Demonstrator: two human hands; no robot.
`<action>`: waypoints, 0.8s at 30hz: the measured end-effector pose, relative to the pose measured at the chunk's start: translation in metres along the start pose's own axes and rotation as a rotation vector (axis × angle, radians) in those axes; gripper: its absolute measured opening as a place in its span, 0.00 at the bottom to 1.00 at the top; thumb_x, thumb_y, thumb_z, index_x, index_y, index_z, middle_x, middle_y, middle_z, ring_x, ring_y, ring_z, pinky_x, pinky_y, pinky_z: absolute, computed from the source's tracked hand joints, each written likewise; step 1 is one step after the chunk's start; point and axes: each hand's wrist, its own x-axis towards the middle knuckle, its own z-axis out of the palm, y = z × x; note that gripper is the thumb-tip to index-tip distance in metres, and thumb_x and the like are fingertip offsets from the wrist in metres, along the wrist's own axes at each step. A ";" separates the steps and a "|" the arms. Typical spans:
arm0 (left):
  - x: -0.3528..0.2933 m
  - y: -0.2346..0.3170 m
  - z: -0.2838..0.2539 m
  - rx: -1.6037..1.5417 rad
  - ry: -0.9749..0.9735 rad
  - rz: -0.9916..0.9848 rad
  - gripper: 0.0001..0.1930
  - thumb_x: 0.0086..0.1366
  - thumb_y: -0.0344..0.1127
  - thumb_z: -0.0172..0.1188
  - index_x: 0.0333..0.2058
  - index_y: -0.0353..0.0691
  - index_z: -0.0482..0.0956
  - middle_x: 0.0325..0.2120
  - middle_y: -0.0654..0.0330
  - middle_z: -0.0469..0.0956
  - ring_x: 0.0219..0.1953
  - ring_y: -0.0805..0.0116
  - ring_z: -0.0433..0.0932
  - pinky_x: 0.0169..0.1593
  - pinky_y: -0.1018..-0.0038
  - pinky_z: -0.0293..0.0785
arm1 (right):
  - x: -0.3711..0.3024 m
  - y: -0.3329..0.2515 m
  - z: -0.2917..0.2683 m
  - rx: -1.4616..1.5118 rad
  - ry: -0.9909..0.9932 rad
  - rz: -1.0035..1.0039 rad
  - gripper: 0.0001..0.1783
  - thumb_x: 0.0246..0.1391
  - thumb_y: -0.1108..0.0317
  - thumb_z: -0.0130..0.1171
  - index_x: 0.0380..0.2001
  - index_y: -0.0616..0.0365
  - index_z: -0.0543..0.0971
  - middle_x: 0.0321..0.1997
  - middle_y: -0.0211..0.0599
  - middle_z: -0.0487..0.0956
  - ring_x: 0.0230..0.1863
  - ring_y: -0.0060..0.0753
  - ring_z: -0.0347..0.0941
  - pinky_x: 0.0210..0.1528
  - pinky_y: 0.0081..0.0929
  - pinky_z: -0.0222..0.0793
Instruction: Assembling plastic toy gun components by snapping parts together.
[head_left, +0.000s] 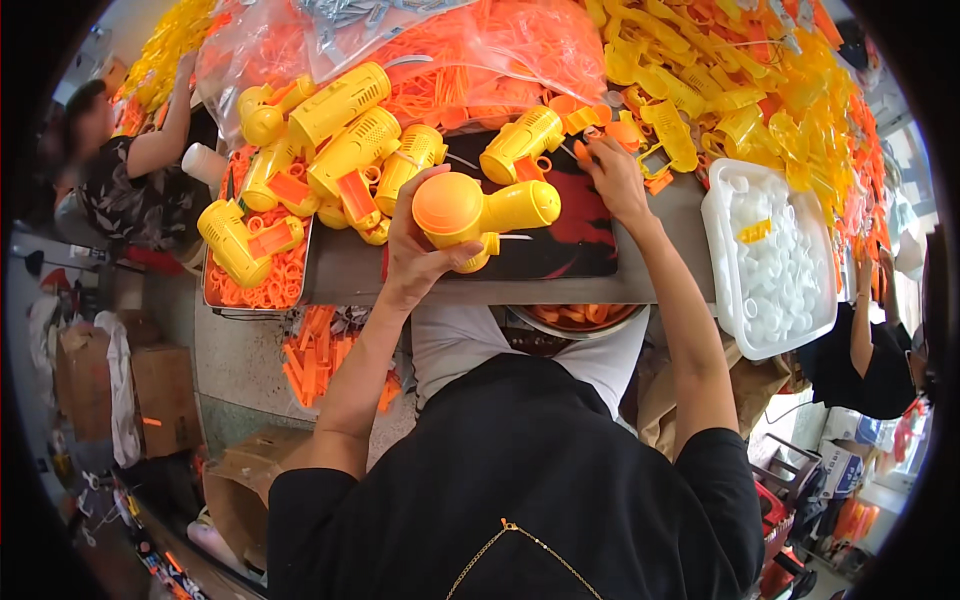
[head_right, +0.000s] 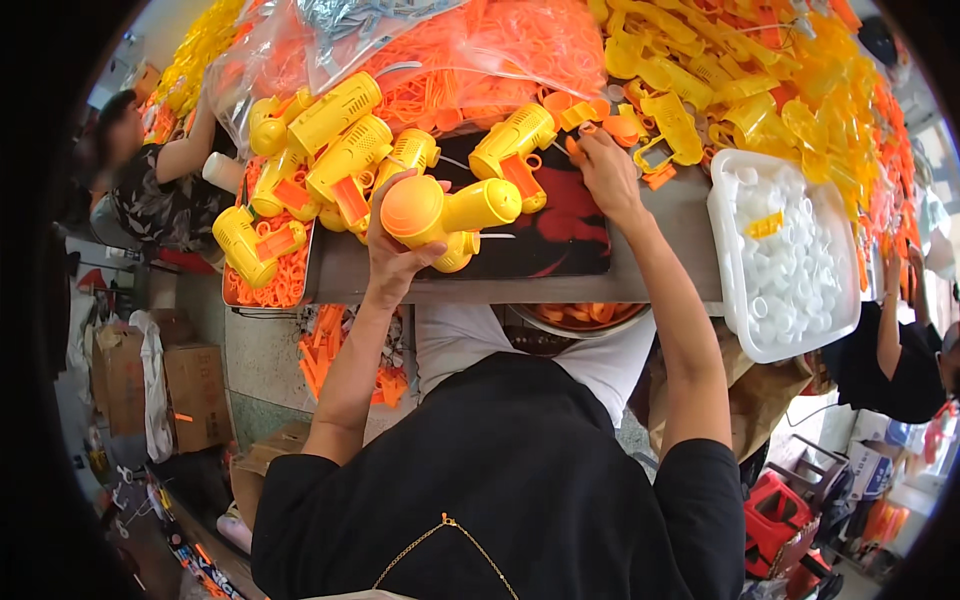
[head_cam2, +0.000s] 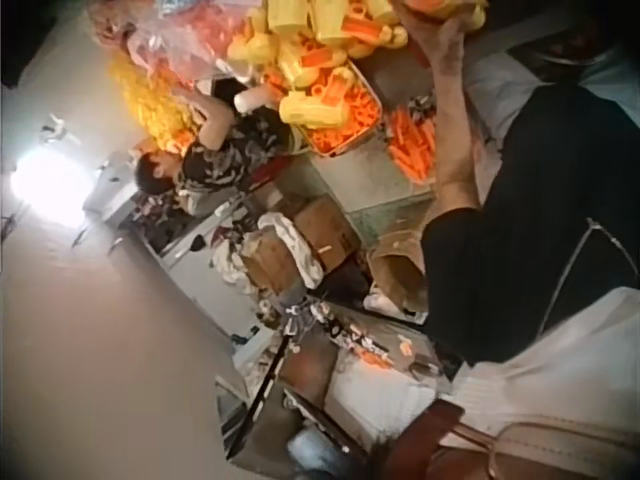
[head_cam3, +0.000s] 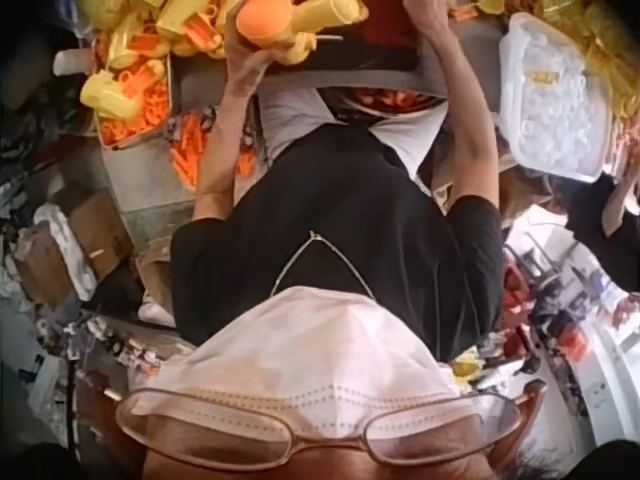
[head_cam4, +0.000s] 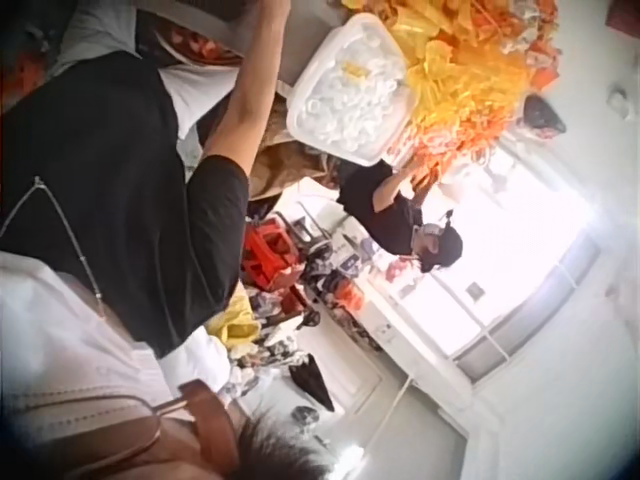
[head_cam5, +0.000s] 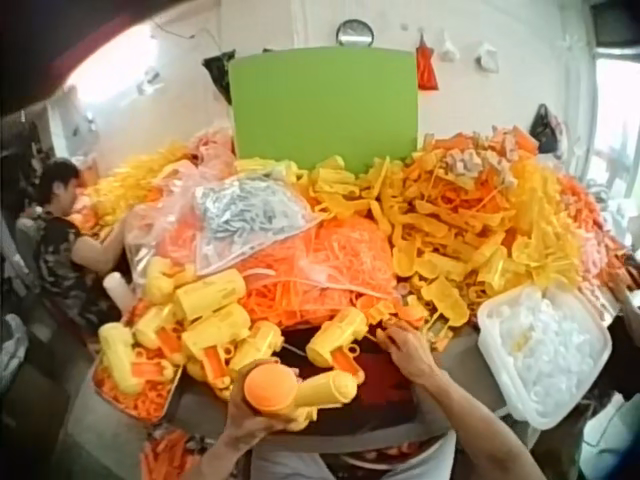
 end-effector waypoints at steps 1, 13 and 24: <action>0.000 -0.002 0.000 0.023 0.046 0.001 0.46 0.50 0.26 0.78 0.65 0.39 0.61 0.54 0.56 0.74 0.56 0.66 0.76 0.62 0.68 0.73 | -0.005 -0.001 -0.007 0.149 -0.037 0.151 0.10 0.55 0.69 0.65 0.38 0.62 0.78 0.35 0.36 0.80 0.35 0.36 0.79 0.35 0.30 0.73; 0.038 -0.011 0.052 0.223 -0.017 -0.070 0.40 0.52 0.26 0.76 0.62 0.38 0.64 0.54 0.58 0.73 0.55 0.69 0.75 0.60 0.70 0.74 | -0.053 -0.077 -0.087 2.047 -0.155 0.569 0.26 0.70 0.62 0.53 0.67 0.61 0.65 0.38 0.26 0.71 0.31 0.14 0.61 0.29 0.12 0.61; 0.038 -0.005 0.066 0.196 -0.057 -0.180 0.35 0.56 0.30 0.74 0.61 0.36 0.67 0.50 0.58 0.76 0.52 0.71 0.77 0.57 0.73 0.74 | -0.063 -0.080 -0.100 1.418 -0.285 0.392 0.27 0.72 0.58 0.47 0.66 0.62 0.67 0.48 0.28 0.75 0.35 0.17 0.64 0.38 0.16 0.61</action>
